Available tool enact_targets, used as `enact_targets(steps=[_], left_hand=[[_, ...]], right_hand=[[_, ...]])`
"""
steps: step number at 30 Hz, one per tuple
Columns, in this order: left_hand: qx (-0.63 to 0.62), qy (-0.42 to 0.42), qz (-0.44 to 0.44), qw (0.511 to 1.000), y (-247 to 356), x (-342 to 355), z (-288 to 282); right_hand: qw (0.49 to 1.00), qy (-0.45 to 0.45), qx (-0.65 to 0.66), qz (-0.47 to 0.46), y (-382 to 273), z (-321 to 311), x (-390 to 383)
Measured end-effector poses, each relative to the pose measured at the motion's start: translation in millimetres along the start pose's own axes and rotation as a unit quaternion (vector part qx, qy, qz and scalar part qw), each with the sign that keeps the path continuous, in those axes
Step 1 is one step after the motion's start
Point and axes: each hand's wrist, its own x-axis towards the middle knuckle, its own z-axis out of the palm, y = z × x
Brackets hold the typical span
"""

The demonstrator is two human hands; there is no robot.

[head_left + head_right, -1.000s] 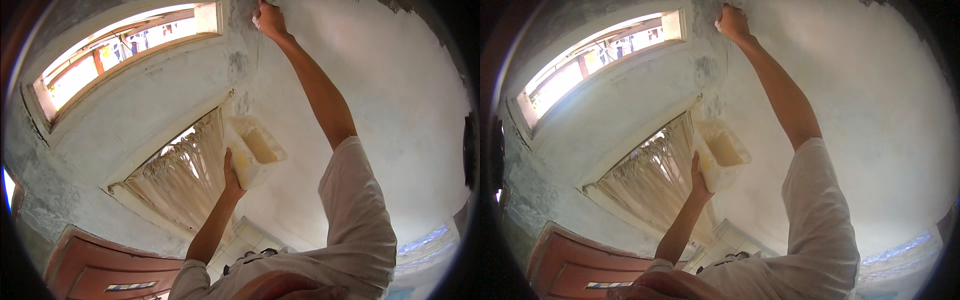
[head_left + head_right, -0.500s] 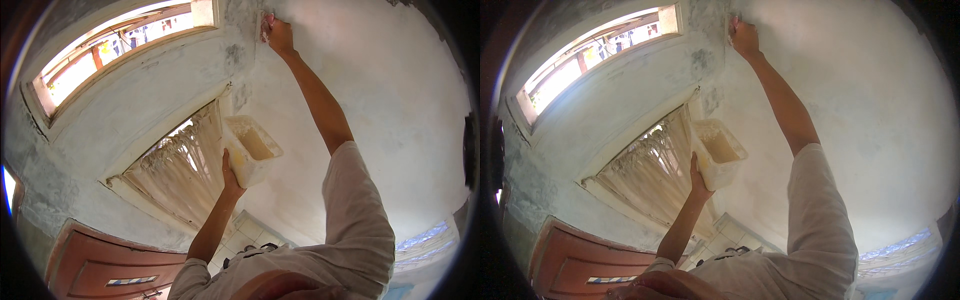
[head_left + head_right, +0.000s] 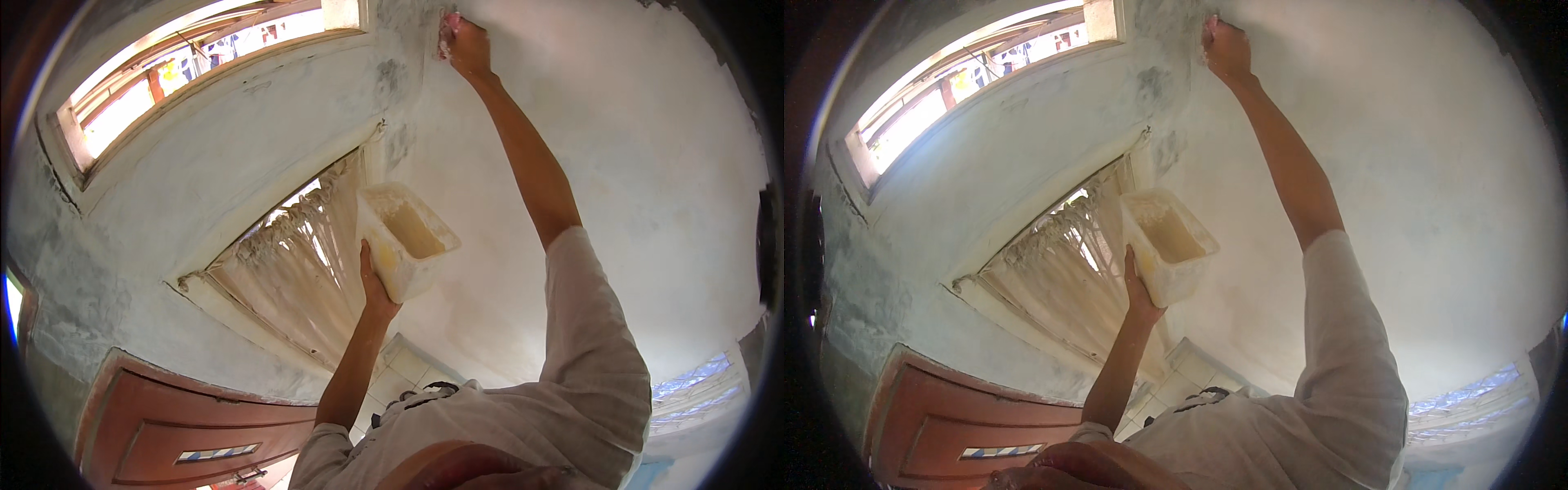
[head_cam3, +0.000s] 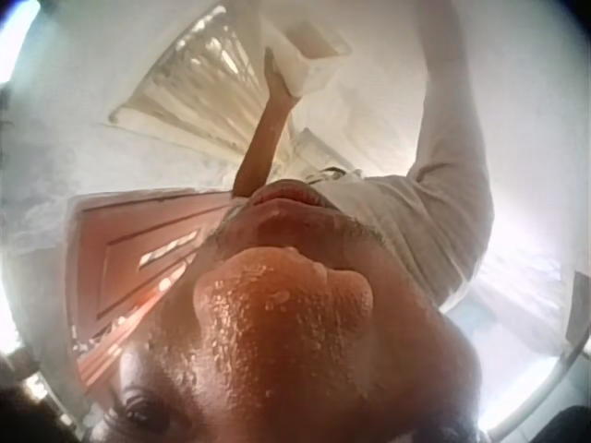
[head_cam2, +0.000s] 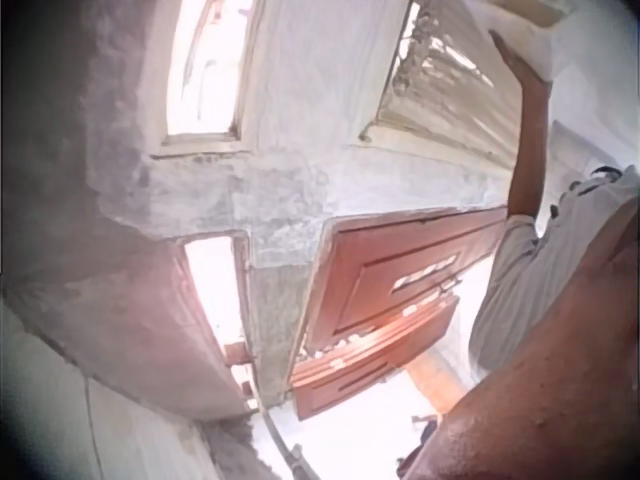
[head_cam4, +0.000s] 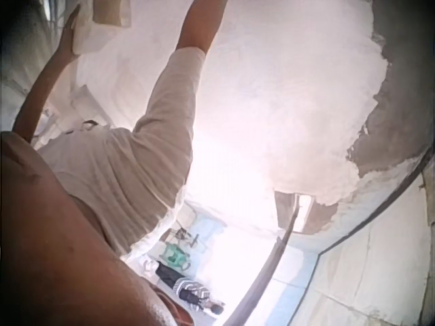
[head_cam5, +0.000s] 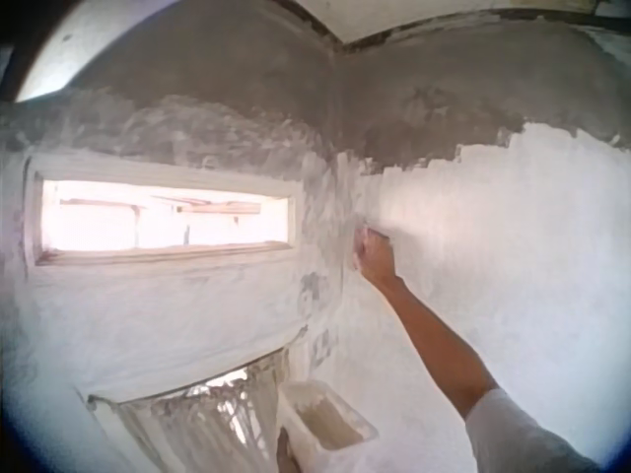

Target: The person applies a white substance to a wall corner using a spatula while holding a container.

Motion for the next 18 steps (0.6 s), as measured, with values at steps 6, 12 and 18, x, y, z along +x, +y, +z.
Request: enact_targets(steps=[6,12,18], left_hand=[[0.008,0.011,0.028,1.0,-3,-19,-3],[0.02,0.03,0.05,0.998,4,-35,-12],[0.042,0.045,0.025,0.998,-24,-31,-20]], right_hand=[[0.994,0.051,-0.052,-0.087,-32,45,-25],[0.991,-0.043,0.112,-0.057,-63,25,-88],[0.992,-0.011,-0.079,-0.103,13,32,-19]])
